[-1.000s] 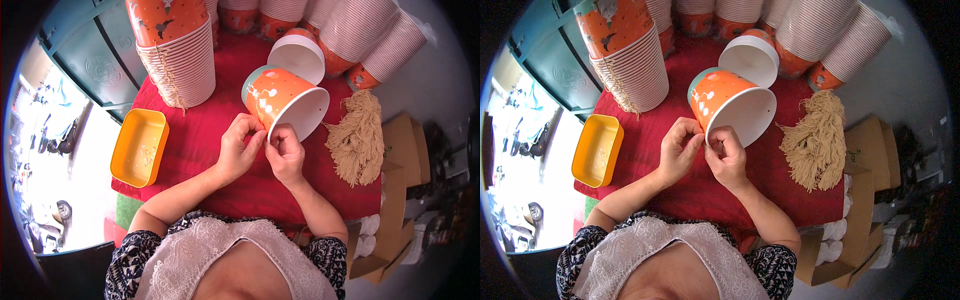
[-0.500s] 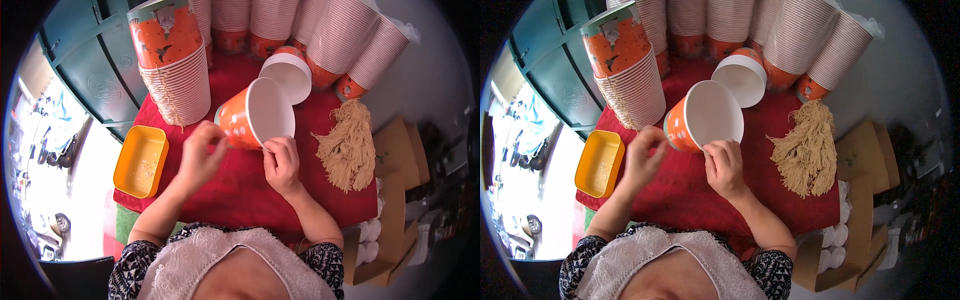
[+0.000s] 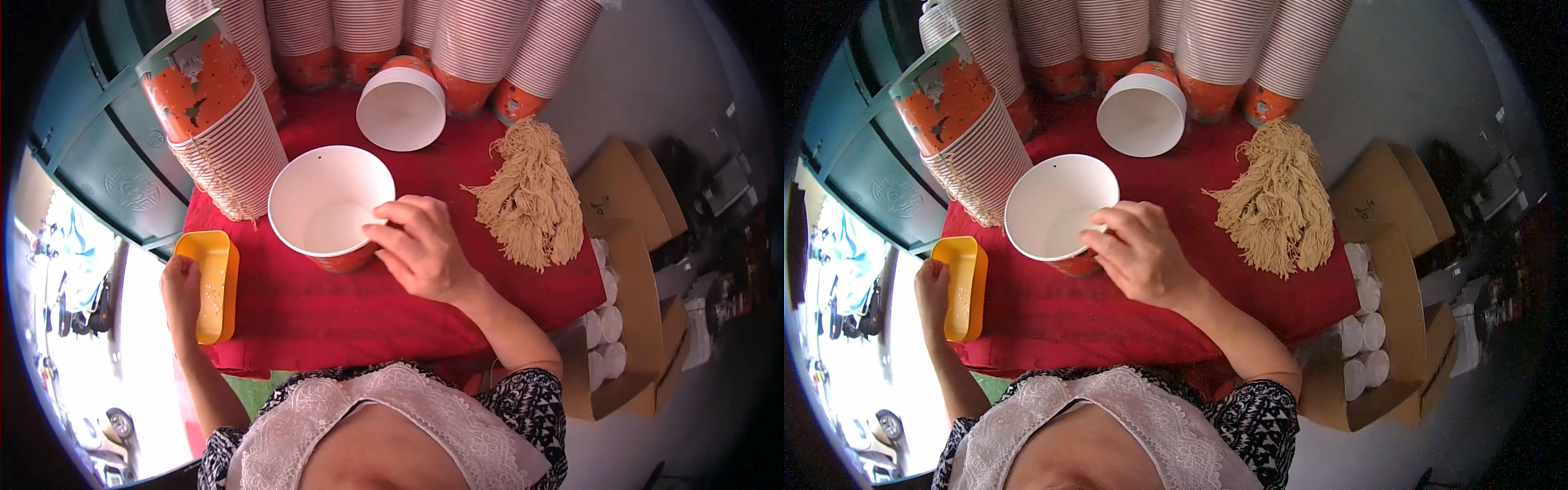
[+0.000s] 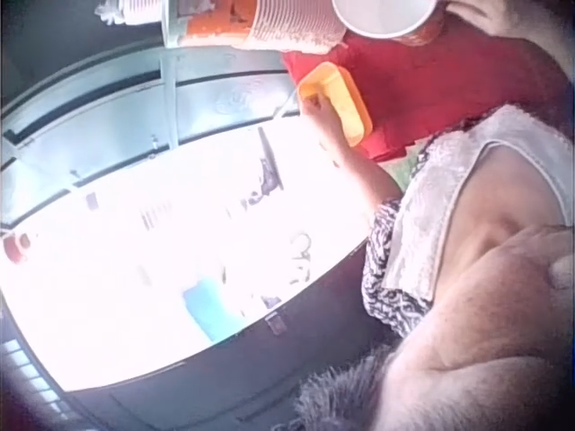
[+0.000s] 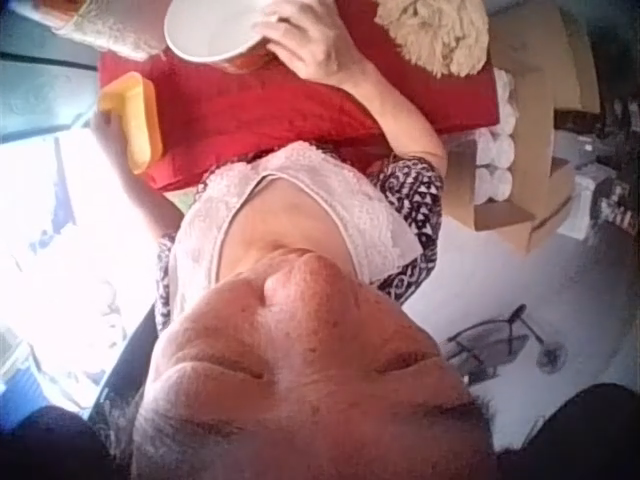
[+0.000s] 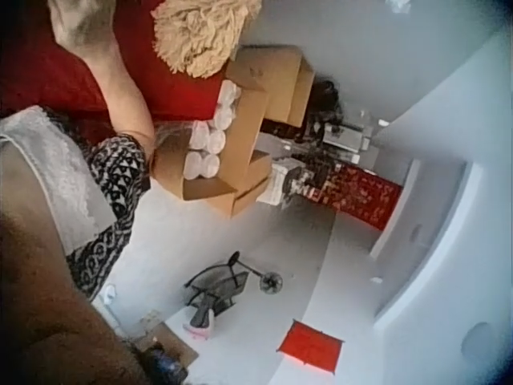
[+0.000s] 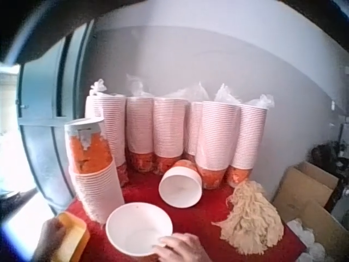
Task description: Threading and knotting strings through pre-punched holes in paper buckets to attach handles.
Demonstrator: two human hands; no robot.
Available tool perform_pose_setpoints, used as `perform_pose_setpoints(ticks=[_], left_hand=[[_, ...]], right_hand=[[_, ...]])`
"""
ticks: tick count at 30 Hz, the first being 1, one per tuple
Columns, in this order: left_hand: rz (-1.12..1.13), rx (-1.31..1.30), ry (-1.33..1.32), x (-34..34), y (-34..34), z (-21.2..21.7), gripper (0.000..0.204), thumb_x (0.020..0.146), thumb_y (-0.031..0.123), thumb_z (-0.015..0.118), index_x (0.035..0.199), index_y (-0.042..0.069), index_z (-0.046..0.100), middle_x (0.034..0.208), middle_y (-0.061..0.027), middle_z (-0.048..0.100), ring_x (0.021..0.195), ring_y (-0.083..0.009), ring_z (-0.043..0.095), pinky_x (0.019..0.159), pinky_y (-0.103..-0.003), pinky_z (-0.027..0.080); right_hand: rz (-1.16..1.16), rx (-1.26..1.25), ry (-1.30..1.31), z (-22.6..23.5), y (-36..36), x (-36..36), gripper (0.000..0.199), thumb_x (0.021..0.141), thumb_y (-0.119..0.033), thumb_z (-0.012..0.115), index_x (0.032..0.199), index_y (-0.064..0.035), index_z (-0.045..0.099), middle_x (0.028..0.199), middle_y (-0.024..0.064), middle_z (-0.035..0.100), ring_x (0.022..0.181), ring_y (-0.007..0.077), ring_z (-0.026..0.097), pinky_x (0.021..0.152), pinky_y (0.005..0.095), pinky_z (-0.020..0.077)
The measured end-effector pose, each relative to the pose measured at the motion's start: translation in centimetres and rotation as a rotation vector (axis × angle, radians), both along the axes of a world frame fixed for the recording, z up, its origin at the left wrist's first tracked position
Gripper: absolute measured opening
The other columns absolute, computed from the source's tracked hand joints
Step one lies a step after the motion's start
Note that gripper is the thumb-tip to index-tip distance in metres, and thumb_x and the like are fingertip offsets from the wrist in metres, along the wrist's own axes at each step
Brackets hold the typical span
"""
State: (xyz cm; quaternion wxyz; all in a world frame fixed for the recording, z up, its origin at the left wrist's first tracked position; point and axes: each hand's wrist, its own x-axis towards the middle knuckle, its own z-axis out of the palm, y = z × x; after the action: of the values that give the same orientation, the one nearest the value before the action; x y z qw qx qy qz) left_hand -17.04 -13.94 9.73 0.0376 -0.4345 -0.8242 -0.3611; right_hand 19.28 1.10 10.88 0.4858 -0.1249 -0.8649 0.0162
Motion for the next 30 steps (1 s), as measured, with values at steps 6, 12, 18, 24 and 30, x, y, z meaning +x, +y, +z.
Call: perform_pose_setpoints(ticks=[6, 12, 18, 24, 30], left_hand=[[0.040, -0.104, 0.006, -1.2, -0.2, -0.6, 0.017, 0.087, 0.012, 0.062, 0.087, -0.005, 0.062, 0.071, -0.0202, 0.061, 0.069, -0.0292, 0.063, 0.068, -0.037, 0.049], [-0.120, 0.275, 0.033, -0.2, -0.7, -0.8, 0.014, 0.095, 0.005, 0.055, 0.107, 0.001, 0.060, 0.104, -0.0076, 0.062, 0.086, -0.0157, 0.061, 0.072, -0.027, 0.049], [-0.168, 0.460, -0.074, 4.1, -0.5, 1.3, 0.012, 0.097, 0.006, 0.053, 0.101, -0.002, 0.061, 0.107, -0.0072, 0.061, 0.089, -0.0124, 0.059, 0.077, -0.024, 0.049], [-0.345, 0.498, -0.093, 7.4, -0.2, 1.4, 0.010, 0.096, -0.001, 0.051, 0.095, -0.004, 0.060, 0.107, -0.0095, 0.060, 0.089, -0.0126, 0.059, 0.081, -0.024, 0.051], [-0.447, 0.467, -0.101, 10.5, 0.8, 1.8, 0.005, 0.092, -0.005, 0.054, 0.091, -0.005, 0.060, 0.101, -0.0109, 0.061, 0.084, -0.0136, 0.058, 0.074, -0.024, 0.049]], right_hand=[[-0.256, -0.111, 0.006, -0.8, 1.9, 6.4, 0.023, 0.074, 0.000, 0.072, 0.095, -0.0001, 0.064, 0.104, 0.0120, 0.059, 0.099, 0.0302, 0.056, 0.086, 0.0407, 0.0464], [-0.605, -0.248, 0.056, -1.5, 3.4, 14.8, 0.013, 0.081, 0.000, 0.066, 0.094, 0.0003, 0.064, 0.101, 0.0121, 0.061, 0.094, 0.0296, 0.058, 0.083, 0.0384, 0.0475], [-0.730, -0.435, 0.030, -4.1, 3.2, 19.2, 0.009, 0.081, -0.002, 0.068, 0.087, -0.0001, 0.062, 0.087, 0.0109, 0.059, 0.081, 0.0295, 0.059, 0.074, 0.0392, 0.0475], [-0.666, -0.233, -0.187, -6.0, 3.5, 18.3, 0.017, 0.080, 0.002, 0.063, 0.096, -0.0028, 0.066, 0.094, 0.0102, 0.053, 0.092, 0.0292, 0.056, 0.078, 0.0404, 0.0477], [-0.564, -0.082, -0.361, -5.7, 5.4, 16.8, 0.016, 0.076, 0.005, 0.060, 0.090, -0.0003, 0.065, 0.089, 0.0098, 0.051, 0.087, 0.0276, 0.055, 0.074, 0.0396, 0.0482]])
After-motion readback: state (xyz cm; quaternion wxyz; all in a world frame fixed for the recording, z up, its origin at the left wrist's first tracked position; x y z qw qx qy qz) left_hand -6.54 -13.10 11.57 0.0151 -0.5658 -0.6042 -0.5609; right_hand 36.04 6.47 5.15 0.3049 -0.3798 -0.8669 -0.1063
